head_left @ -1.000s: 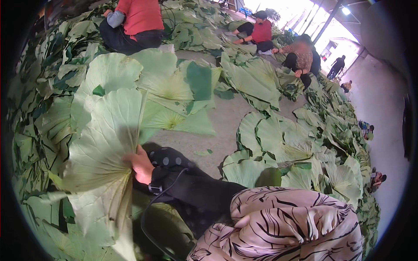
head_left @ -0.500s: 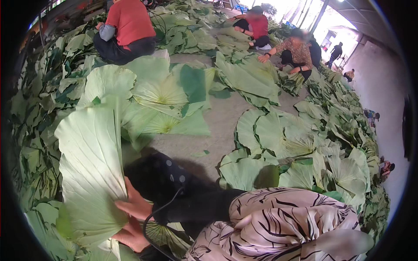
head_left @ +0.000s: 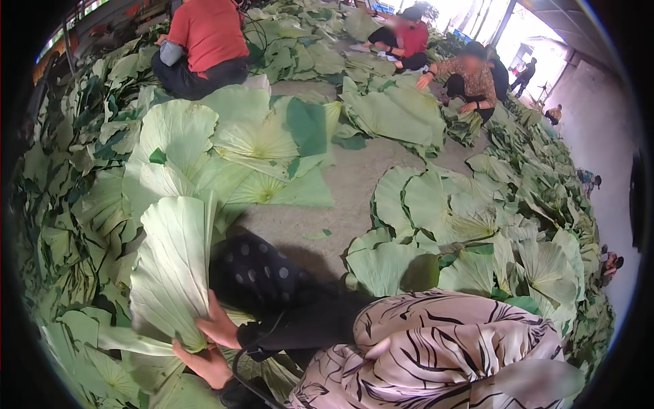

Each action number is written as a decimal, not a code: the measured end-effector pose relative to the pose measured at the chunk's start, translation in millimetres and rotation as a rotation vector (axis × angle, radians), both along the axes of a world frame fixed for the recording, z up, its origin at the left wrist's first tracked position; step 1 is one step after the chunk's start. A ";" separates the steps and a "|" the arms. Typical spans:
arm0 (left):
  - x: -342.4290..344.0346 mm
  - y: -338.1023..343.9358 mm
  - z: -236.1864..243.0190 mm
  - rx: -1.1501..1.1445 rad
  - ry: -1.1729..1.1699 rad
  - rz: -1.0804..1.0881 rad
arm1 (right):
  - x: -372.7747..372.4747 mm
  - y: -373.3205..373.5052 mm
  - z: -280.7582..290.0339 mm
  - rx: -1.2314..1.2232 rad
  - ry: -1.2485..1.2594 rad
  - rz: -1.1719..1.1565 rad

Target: Sorting and stacking large green lotus leaves in a warehouse.

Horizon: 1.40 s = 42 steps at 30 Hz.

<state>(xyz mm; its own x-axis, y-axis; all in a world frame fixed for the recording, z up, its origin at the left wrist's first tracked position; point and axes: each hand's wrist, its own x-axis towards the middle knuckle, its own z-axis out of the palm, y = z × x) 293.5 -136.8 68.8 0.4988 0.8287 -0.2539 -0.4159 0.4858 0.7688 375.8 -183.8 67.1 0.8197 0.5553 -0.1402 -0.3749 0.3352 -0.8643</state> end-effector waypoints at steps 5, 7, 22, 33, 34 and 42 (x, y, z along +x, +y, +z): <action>-12.7 8.6 -57.8 0.963 0.441 -0.038 | 1.1 -13.7 11.2 0.021 -0.044 0.138; 2.2 21.6 -53.4 -0.127 0.072 0.028 | 11.5 -10.0 -1.7 -0.062 -0.147 0.126; -19.0 20.7 39.2 -0.221 0.106 -0.128 | 52.8 -54.6 63.6 -0.301 -2.023 -0.076; -24.7 -16.3 107.8 0.284 -0.044 0.008 | 71.4 -31.7 99.2 -0.371 -1.707 0.360; -15.0 -27.2 124.6 0.020 -0.145 0.060 | 80.5 -33.7 104.6 -0.376 -1.549 0.299; -28.1 -5.9 58.3 -0.022 -0.116 -0.144 | 255.8 -176.2 139.9 -0.016 -0.969 -0.705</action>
<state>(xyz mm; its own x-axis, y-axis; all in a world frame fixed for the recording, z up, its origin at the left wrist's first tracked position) 265.5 -142.7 127.1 0.6389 0.7415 -0.2049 -0.4258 0.5627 0.7086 631.6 -360.1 207.0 0.7113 -0.0551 0.7007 0.6962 0.1918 -0.6917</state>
